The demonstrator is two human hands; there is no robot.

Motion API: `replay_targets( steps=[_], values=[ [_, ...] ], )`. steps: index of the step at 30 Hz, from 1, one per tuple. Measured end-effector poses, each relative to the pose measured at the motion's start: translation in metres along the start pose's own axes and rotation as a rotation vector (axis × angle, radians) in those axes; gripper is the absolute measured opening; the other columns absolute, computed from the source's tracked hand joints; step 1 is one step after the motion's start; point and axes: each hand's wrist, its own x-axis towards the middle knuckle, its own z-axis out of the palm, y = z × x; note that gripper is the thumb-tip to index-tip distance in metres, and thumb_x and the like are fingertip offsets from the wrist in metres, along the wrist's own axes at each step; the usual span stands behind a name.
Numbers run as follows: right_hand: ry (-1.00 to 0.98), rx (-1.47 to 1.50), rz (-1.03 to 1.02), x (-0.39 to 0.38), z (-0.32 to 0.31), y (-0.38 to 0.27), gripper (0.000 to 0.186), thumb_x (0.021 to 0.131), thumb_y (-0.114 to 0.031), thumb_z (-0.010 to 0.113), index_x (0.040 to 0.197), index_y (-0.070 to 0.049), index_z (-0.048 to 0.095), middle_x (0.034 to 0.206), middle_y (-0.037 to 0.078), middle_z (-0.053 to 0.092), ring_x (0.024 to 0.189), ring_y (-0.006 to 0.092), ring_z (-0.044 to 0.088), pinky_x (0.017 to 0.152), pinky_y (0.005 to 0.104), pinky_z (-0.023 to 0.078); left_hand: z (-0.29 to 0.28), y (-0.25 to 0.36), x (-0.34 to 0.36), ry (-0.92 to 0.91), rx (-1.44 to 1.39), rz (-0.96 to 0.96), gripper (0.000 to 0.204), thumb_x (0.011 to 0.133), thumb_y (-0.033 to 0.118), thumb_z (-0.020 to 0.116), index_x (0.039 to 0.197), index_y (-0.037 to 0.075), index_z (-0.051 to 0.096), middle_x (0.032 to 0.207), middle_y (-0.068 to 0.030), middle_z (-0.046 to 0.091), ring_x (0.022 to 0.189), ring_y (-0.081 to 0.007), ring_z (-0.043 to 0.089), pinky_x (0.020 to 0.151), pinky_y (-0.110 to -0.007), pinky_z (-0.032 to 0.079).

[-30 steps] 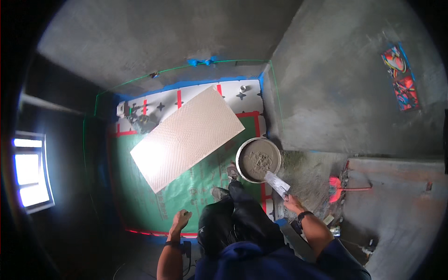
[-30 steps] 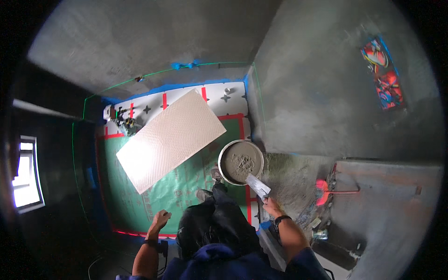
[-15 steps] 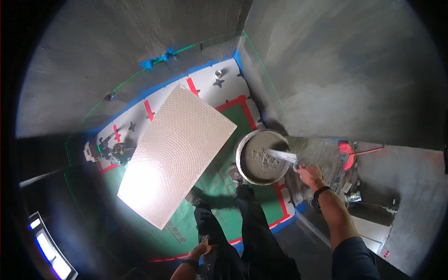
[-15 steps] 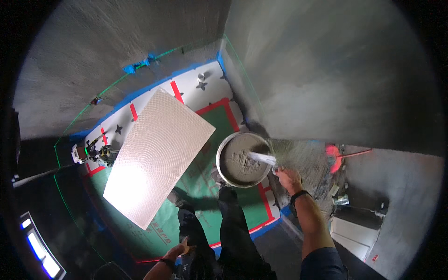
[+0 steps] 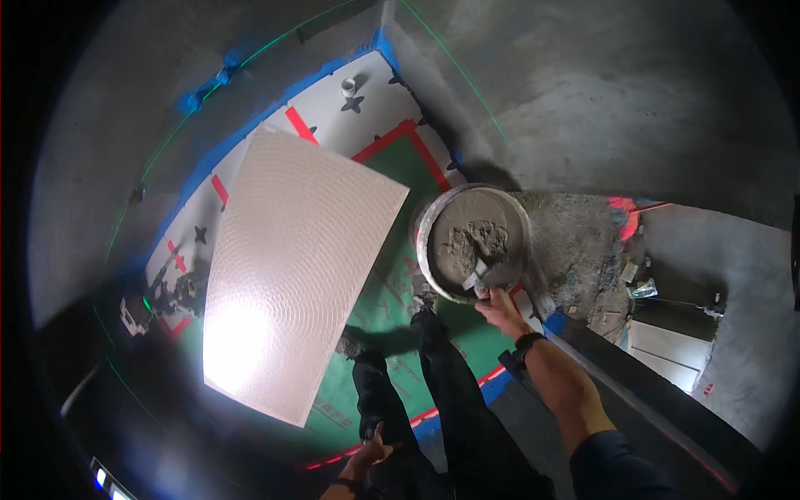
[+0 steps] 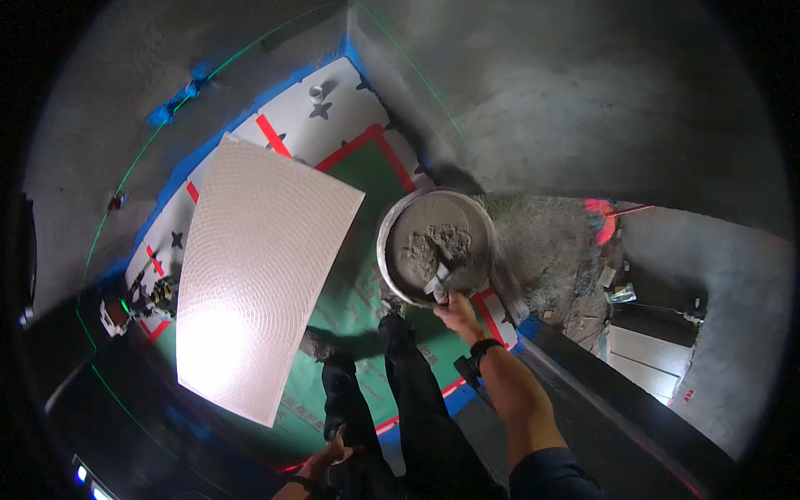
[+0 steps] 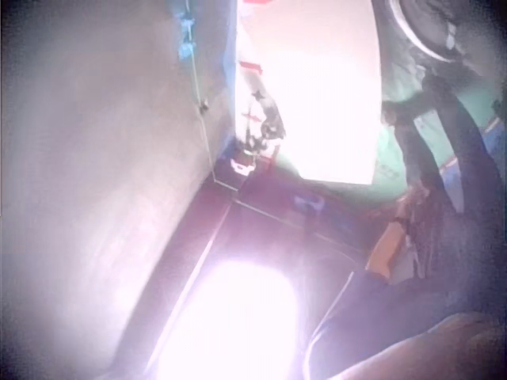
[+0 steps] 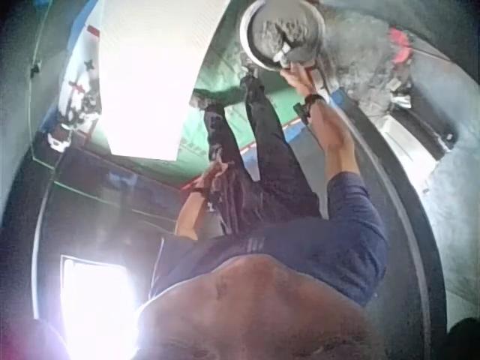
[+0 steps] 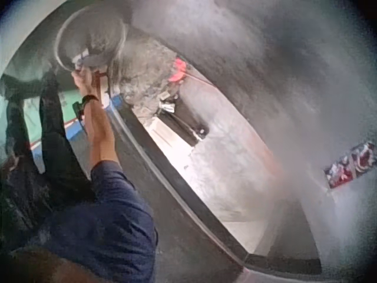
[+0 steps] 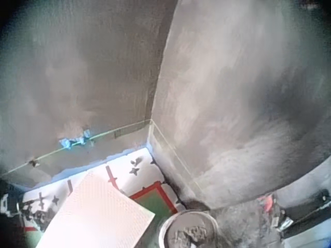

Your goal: Applying mortar to a ceramic tile and mounting it onto a wall, using a laser level for alignment.

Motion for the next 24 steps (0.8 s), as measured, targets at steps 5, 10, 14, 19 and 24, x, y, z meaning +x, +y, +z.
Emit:
replay_targets(
  steps=[5, 10, 14, 19, 24],
  values=[
    [-0.277, 0.538, 0.249, -0.007, -0.016, -0.030, 0.019, 0.080, -0.017, 0.064, 0.082, -0.003, 0.052, 0.063, 0.004, 0.052, 0.050, 0.0121, 0.051, 0.042, 0.0338, 0.038, -0.030, 0.090, -0.032, -0.130, -0.142, -0.175, 0.117, 0.072, 0.051, 0.079, 0.152, 0.006, 0.005, 0.143, -0.0284, 0.039, 0.131, -0.0303, 0.043, 0.105, -0.040, 0.039],
    [-0.316, 0.589, 0.297, -0.012, -0.052, -0.053, 0.015, 0.080, -0.015, 0.063, 0.080, -0.004, 0.052, 0.059, 0.001, 0.049, 0.049, 0.0100, 0.048, 0.042, 0.0319, 0.035, -0.053, 0.152, -0.044, -0.100, 0.076, -0.187, 0.089, 0.078, 0.043, 0.074, 0.146, 0.005, 0.030, 0.132, -0.0221, 0.054, 0.117, -0.0360, 0.055, 0.099, -0.043, 0.043],
    [-0.297, 0.548, 0.231, -0.012, -0.065, -0.063, 0.014, 0.081, -0.014, 0.062, 0.081, -0.004, 0.052, 0.060, 0.001, 0.049, 0.050, 0.0095, 0.047, 0.042, 0.0318, 0.036, -0.119, 0.186, -0.035, 0.545, 0.195, 0.101, 0.060, 0.085, 0.029, 0.067, 0.134, 0.001, 0.046, 0.125, -0.0200, 0.058, 0.115, -0.0341, 0.056, 0.099, -0.042, 0.043],
    [-0.169, 0.284, 0.088, -0.009, -0.065, -0.039, 0.021, 0.079, -0.019, 0.063, 0.086, -0.002, 0.052, 0.065, 0.009, 0.054, 0.053, 0.0197, 0.052, 0.052, 0.0389, 0.042, -0.202, 0.309, -0.025, 0.859, 0.017, 0.379, 0.041, 0.086, 0.011, 0.065, 0.124, -0.001, 0.056, 0.118, -0.0184, 0.062, 0.106, -0.0309, 0.061, 0.091, -0.038, 0.048],
    [-0.130, 0.154, 0.038, 0.020, -0.068, -0.011, 0.033, 0.075, -0.033, 0.067, 0.091, -0.005, 0.062, 0.089, 0.020, 0.064, 0.086, 0.0413, 0.062, 0.072, 0.0466, 0.048, -0.208, 0.482, -0.092, 0.803, 0.064, 0.862, 0.016, 0.086, -0.001, 0.056, 0.100, 0.000, 0.066, 0.102, -0.0155, 0.067, 0.093, -0.0246, 0.063, 0.084, -0.035, 0.051]
  ],
)
